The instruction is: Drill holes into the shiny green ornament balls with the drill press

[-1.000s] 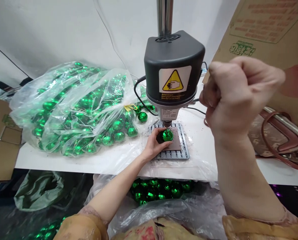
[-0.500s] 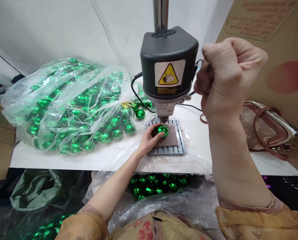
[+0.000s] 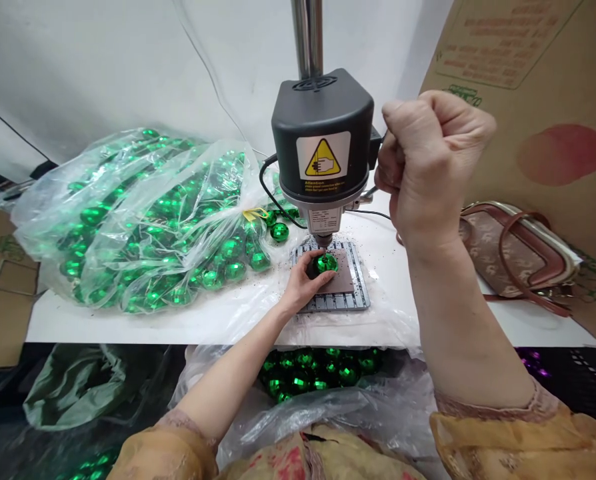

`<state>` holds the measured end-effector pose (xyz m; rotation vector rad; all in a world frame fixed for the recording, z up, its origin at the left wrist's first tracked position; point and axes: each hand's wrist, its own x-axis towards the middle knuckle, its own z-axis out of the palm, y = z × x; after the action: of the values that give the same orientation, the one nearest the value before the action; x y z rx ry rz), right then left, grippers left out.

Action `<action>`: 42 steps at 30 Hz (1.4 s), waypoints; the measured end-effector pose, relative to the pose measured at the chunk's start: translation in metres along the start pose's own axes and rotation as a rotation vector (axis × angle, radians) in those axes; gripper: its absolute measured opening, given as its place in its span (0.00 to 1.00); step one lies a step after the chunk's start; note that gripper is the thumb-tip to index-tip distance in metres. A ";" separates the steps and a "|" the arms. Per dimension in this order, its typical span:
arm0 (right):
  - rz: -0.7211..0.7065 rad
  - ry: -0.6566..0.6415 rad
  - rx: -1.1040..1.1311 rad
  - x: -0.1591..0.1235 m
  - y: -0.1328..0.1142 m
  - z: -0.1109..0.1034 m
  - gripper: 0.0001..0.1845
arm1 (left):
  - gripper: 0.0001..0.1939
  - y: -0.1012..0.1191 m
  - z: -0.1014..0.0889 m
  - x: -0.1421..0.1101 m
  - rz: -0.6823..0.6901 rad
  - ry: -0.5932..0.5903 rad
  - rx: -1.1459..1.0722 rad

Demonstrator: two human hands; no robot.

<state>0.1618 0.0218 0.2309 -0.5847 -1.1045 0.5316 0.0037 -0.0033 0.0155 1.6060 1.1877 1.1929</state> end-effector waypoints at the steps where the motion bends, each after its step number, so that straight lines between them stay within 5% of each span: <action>1: -0.018 0.000 0.000 -0.001 0.001 -0.001 0.22 | 0.27 -0.002 0.000 0.000 -0.012 0.002 -0.011; 11: -0.245 0.066 -0.035 -0.045 0.011 -0.015 0.28 | 0.28 -0.011 -0.001 0.002 -0.023 -0.022 -0.032; 20: -0.306 -0.079 0.014 -0.054 0.015 -0.025 0.28 | 0.27 -0.013 -0.001 0.001 -0.023 -0.033 -0.042; 26: -0.220 -0.123 -0.029 -0.057 0.028 -0.034 0.32 | 0.27 -0.013 -0.001 0.000 -0.018 -0.035 -0.053; 33: -0.581 -0.035 0.047 -0.061 0.044 -0.031 0.26 | 0.26 -0.013 -0.001 0.000 -0.017 -0.038 -0.052; 42: -0.612 -0.052 0.045 -0.064 0.050 -0.035 0.25 | 0.26 -0.014 -0.001 0.000 -0.022 -0.015 -0.054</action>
<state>0.1665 0.0104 0.1433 -0.1719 -1.2462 0.0383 0.0000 0.0005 0.0021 1.5553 1.1518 1.1867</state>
